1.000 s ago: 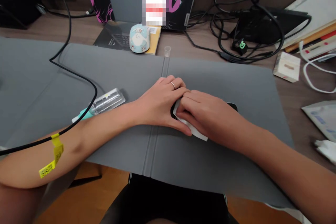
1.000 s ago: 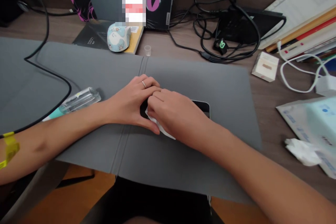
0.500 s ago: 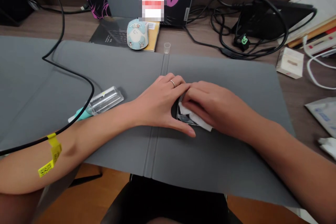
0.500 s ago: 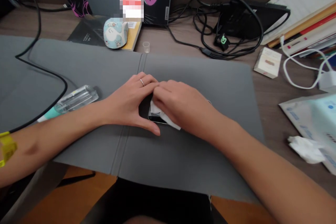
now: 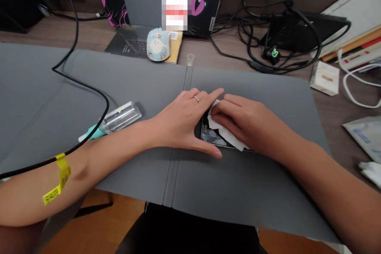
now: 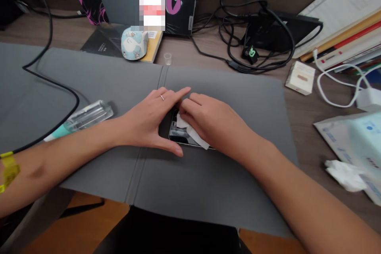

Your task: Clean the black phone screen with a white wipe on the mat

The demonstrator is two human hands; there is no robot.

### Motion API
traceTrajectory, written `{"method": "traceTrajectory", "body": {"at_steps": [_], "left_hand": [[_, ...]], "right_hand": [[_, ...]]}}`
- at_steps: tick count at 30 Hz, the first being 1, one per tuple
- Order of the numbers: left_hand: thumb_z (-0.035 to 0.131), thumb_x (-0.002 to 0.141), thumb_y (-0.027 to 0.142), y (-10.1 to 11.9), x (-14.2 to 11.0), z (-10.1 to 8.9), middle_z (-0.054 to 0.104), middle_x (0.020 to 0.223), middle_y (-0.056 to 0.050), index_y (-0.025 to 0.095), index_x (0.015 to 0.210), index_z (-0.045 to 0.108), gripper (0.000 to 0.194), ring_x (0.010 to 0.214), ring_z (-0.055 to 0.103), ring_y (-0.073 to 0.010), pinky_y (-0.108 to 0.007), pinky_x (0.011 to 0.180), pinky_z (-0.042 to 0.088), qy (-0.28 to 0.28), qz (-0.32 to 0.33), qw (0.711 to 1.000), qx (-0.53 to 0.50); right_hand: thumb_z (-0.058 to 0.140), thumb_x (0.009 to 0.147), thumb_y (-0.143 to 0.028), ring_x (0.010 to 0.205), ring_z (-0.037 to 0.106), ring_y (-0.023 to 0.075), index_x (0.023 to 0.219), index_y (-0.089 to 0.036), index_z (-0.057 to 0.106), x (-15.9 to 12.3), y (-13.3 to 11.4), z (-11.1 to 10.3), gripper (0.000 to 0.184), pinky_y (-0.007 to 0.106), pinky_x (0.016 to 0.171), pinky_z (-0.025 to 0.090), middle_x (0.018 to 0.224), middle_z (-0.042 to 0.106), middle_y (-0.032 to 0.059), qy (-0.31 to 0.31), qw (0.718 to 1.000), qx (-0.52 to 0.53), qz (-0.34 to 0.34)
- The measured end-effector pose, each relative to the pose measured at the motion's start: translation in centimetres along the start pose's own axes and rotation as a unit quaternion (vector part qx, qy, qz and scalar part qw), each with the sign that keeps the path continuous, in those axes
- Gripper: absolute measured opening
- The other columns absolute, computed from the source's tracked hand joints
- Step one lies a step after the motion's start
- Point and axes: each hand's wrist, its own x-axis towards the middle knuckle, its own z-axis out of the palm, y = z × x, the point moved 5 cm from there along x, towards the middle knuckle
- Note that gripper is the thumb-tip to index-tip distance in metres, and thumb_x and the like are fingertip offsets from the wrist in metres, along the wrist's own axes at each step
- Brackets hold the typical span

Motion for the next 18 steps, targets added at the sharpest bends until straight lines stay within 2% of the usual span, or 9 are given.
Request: {"method": "traceTrajectory", "body": {"at_steps": [2, 7, 12, 16, 18], "left_hand": [[0.077, 0.068, 0.082, 0.0, 0.0, 0.0, 0.064, 0.120, -0.014, 0.011, 0.161, 0.026, 0.127, 0.109, 0.052, -0.0318, -0.044, 0.101, 0.039, -0.004, -0.001, 1.000, 0.003], [0.068, 0.071, 0.088, 0.0, 0.1, 0.0, 0.062, 0.125, -0.016, 0.010, 0.160, 0.029, 0.125, 0.113, 0.051, -0.0334, -0.048, 0.103, 0.038, -0.001, 0.004, 1.000, -0.019], [0.064, 0.072, 0.090, -0.1, 0.2, 0.1, 0.063, 0.125, -0.015, 0.014, 0.160, 0.030, 0.122, 0.115, 0.052, -0.0338, -0.050, 0.103, 0.038, -0.005, -0.006, 0.999, -0.032], [0.065, 0.073, 0.088, -0.1, 0.2, 0.1, 0.062, 0.126, -0.016, 0.013, 0.160, 0.031, 0.120, 0.115, 0.052, -0.0339, -0.050, 0.102, 0.039, 0.009, 0.001, 1.000, -0.023], [0.064, 0.076, 0.086, -0.1, 0.2, 0.1, 0.062, 0.128, -0.016, 0.011, 0.159, 0.031, 0.117, 0.115, 0.052, -0.0337, -0.050, 0.102, 0.039, 0.011, 0.002, 1.000, -0.022]], "right_hand": [[0.041, 0.107, -0.026, 0.078, 0.058, 0.0204, 0.095, -0.019, 0.061, -0.4, -0.1, 0.0, 0.024, 0.032, 0.064, 0.043, 0.089, 0.062, 0.0064, -0.012, 1.000, -0.009, -0.006], [0.048, 0.104, -0.019, 0.088, 0.054, 0.0219, 0.094, -0.018, 0.062, -1.1, -1.4, 0.1, 0.018, 0.034, 0.072, 0.045, 0.098, 0.062, 0.0092, -0.032, 0.993, -0.028, -0.113], [0.047, 0.105, -0.016, 0.085, 0.055, 0.0204, 0.094, -0.016, 0.066, -1.7, -0.1, -1.3, 0.021, 0.035, 0.075, 0.047, 0.093, 0.062, 0.0080, -0.025, 0.996, -0.017, -0.084], [0.051, 0.102, -0.011, 0.096, 0.060, 0.0225, 0.104, -0.013, 0.069, -1.8, -0.8, -1.5, 0.018, 0.037, 0.085, 0.049, 0.102, 0.067, 0.0108, -0.009, 0.992, -0.019, -0.124], [0.051, 0.101, -0.010, 0.093, 0.061, 0.0224, 0.105, -0.012, 0.070, -1.7, -1.0, -1.6, 0.019, 0.037, 0.083, 0.049, 0.101, 0.068, 0.0105, -0.007, 0.991, -0.025, -0.128]]}}
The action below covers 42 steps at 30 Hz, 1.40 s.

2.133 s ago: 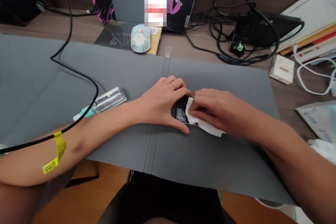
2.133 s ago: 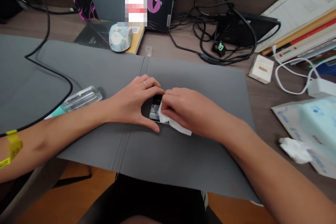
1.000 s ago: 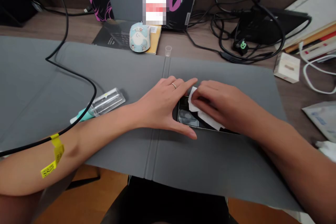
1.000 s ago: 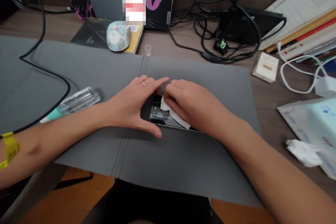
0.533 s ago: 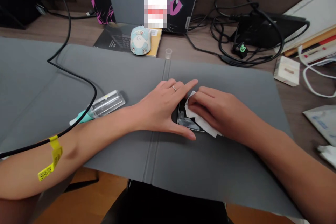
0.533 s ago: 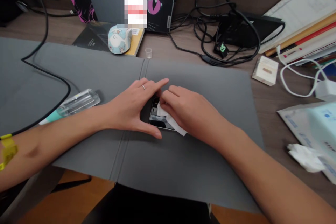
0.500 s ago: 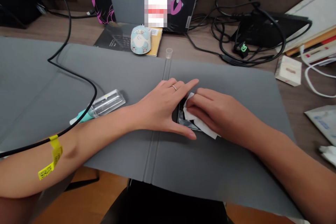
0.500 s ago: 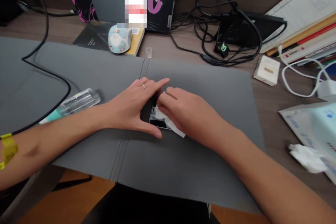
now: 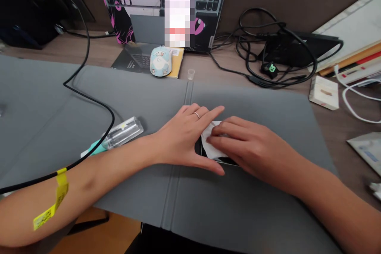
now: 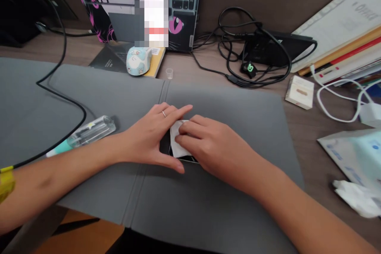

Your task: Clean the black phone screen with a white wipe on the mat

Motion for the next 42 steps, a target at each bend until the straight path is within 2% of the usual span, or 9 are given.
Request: {"method": "traceTrajectory", "body": {"at_steps": [4, 9, 14, 18, 23, 27, 29, 35, 42], "left_hand": [[0.063, 0.079, 0.084, 0.0, 0.1, 0.1, 0.063, 0.129, -0.017, 0.009, 0.159, 0.031, 0.114, 0.115, 0.052, -0.0333, -0.050, 0.103, 0.039, -0.007, -0.008, 1.000, -0.006], [0.062, 0.079, 0.085, 0.0, 0.3, 0.1, 0.064, 0.129, -0.018, 0.006, 0.157, 0.035, 0.114, 0.116, 0.052, -0.0331, -0.050, 0.103, 0.038, 0.007, -0.007, 1.000, -0.007], [0.064, 0.078, 0.084, -0.2, 0.4, 0.1, 0.064, 0.130, -0.016, 0.011, 0.158, 0.035, 0.112, 0.116, 0.053, -0.0329, -0.049, 0.103, 0.038, -0.012, -0.020, 0.999, -0.025], [0.066, 0.078, 0.082, 0.0, 0.4, 0.0, 0.064, 0.129, -0.016, 0.010, 0.154, 0.041, 0.107, 0.115, 0.053, -0.0323, -0.049, 0.103, 0.039, -0.005, -0.016, 1.000, -0.015], [0.070, 0.077, 0.080, 0.1, 0.4, -0.1, 0.064, 0.125, -0.015, 0.008, 0.151, 0.045, 0.106, 0.112, 0.055, -0.0311, -0.048, 0.102, 0.041, -0.002, -0.007, 1.000, -0.014], [0.068, 0.078, 0.080, 0.1, 0.4, -0.1, 0.064, 0.124, -0.014, 0.010, 0.149, 0.047, 0.103, 0.108, 0.054, -0.0299, -0.048, 0.100, 0.041, 0.000, -0.009, 1.000, -0.011], [0.069, 0.077, 0.080, 0.0, 0.4, -0.1, 0.064, 0.122, -0.014, 0.010, 0.149, 0.047, 0.103, 0.107, 0.054, -0.0295, -0.047, 0.100, 0.041, 0.000, -0.009, 1.000, -0.012], [0.074, 0.072, 0.081, 0.0, 0.3, -0.1, 0.064, 0.122, -0.013, 0.013, 0.150, 0.046, 0.107, 0.108, 0.055, -0.0304, -0.050, 0.101, 0.042, 0.001, -0.012, 0.999, -0.045], [0.075, 0.071, 0.080, 0.0, 0.3, 0.0, 0.065, 0.124, -0.013, 0.017, 0.151, 0.046, 0.106, 0.110, 0.057, -0.0306, -0.051, 0.103, 0.044, 0.002, -0.024, 0.997, -0.074]], "right_hand": [[0.050, 0.102, -0.015, 0.085, 0.061, 0.0227, 0.100, -0.013, 0.072, -0.3, 0.7, -0.5, 0.022, 0.038, 0.075, 0.049, 0.092, 0.068, 0.0091, 0.008, 0.999, -0.025, 0.043], [0.049, 0.103, -0.019, 0.088, 0.062, 0.0244, 0.108, -0.015, 0.073, -0.1, 0.2, -0.4, 0.025, 0.040, 0.074, 0.046, 0.098, 0.070, 0.0108, 0.002, 0.999, -0.047, 0.018], [0.048, 0.103, -0.023, 0.083, 0.061, 0.0238, 0.095, -0.018, 0.074, 0.0, -0.1, -0.7, 0.028, 0.038, 0.069, 0.041, 0.080, 0.067, 0.0070, -0.005, 0.999, -0.037, 0.039], [0.050, 0.103, -0.023, 0.085, 0.062, 0.0242, 0.105, -0.016, 0.073, -0.1, -0.4, -0.7, 0.025, 0.040, 0.070, 0.042, 0.088, 0.068, 0.0087, 0.007, 0.998, -0.063, 0.025], [0.052, 0.102, -0.025, 0.083, 0.060, 0.0244, 0.088, -0.019, 0.072, -0.3, -0.5, -0.6, 0.026, 0.040, 0.069, 0.041, 0.083, 0.065, 0.0076, 0.017, 0.997, -0.064, 0.040], [0.049, 0.103, -0.024, 0.077, 0.056, 0.0238, 0.097, -0.017, 0.074, -0.3, -0.6, -0.7, 0.027, 0.040, 0.066, 0.040, 0.084, 0.063, 0.0087, 0.013, 0.996, -0.081, 0.043], [0.048, 0.104, -0.025, 0.073, 0.053, 0.0234, 0.093, -0.018, 0.074, -0.3, -0.6, -0.7, 0.030, 0.041, 0.064, 0.038, 0.082, 0.061, 0.0085, 0.012, 0.995, -0.077, 0.055], [0.052, 0.103, -0.030, 0.082, 0.058, 0.0260, 0.094, -0.020, 0.074, -0.5, -0.9, -1.3, 0.026, 0.042, 0.070, 0.044, 0.091, 0.064, 0.0108, 0.019, 0.993, -0.077, 0.087], [0.044, 0.107, -0.032, 0.078, 0.059, 0.0237, 0.100, -0.020, 0.074, -0.8, -1.1, -1.4, 0.033, 0.040, 0.067, 0.046, 0.088, 0.067, 0.0096, 0.013, 0.992, -0.087, 0.090]]}}
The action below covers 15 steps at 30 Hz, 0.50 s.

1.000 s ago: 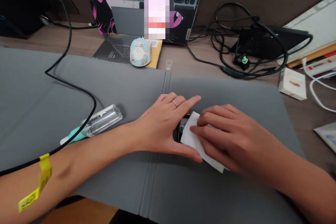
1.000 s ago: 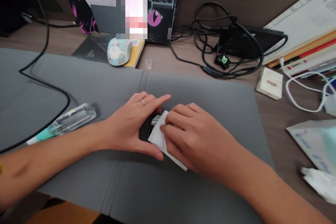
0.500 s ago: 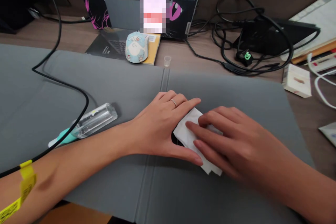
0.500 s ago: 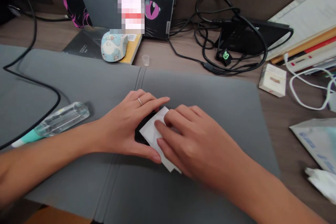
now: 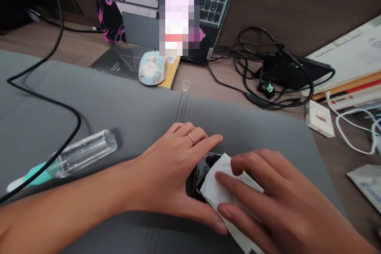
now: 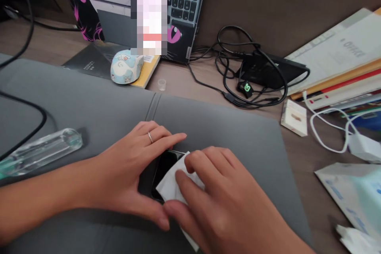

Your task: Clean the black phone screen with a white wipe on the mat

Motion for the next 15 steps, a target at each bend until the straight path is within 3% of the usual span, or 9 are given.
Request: {"method": "traceTrajectory", "body": {"at_steps": [4, 8, 15], "left_hand": [[0.079, 0.066, 0.080, 0.0, 0.0, 0.1, 0.065, 0.126, -0.012, 0.017, 0.151, 0.047, 0.110, 0.112, 0.058, -0.0303, -0.051, 0.107, 0.042, -0.007, -0.011, 1.000, -0.023], [0.077, 0.070, 0.079, -0.2, -0.1, 0.3, 0.064, 0.130, -0.012, 0.016, 0.153, 0.045, 0.109, 0.113, 0.056, -0.0301, -0.052, 0.107, 0.043, -0.017, -0.014, 0.999, -0.027], [0.077, 0.072, 0.077, -0.5, -0.4, 0.5, 0.059, 0.136, -0.011, 0.023, 0.156, 0.041, 0.106, 0.118, 0.053, -0.0316, -0.053, 0.109, 0.042, -0.031, -0.013, 0.999, -0.007]], "right_hand": [[0.040, 0.108, -0.043, 0.073, 0.057, 0.0230, 0.099, -0.021, 0.074, -0.3, 0.6, 0.7, 0.041, 0.039, 0.064, 0.045, 0.083, 0.066, 0.0082, 0.026, 1.000, 0.007, 0.015], [0.040, 0.107, -0.042, 0.068, 0.056, 0.0218, 0.101, -0.022, 0.073, -0.6, 1.2, 1.3, 0.039, 0.039, 0.063, 0.044, 0.083, 0.066, 0.0072, 0.073, 0.996, 0.026, 0.033], [0.038, 0.107, -0.048, 0.062, 0.053, 0.0206, 0.091, -0.023, 0.069, -0.7, 1.1, 1.6, 0.043, 0.039, 0.059, 0.040, 0.074, 0.060, 0.0045, 0.072, 0.997, 0.032, 0.026]]}}
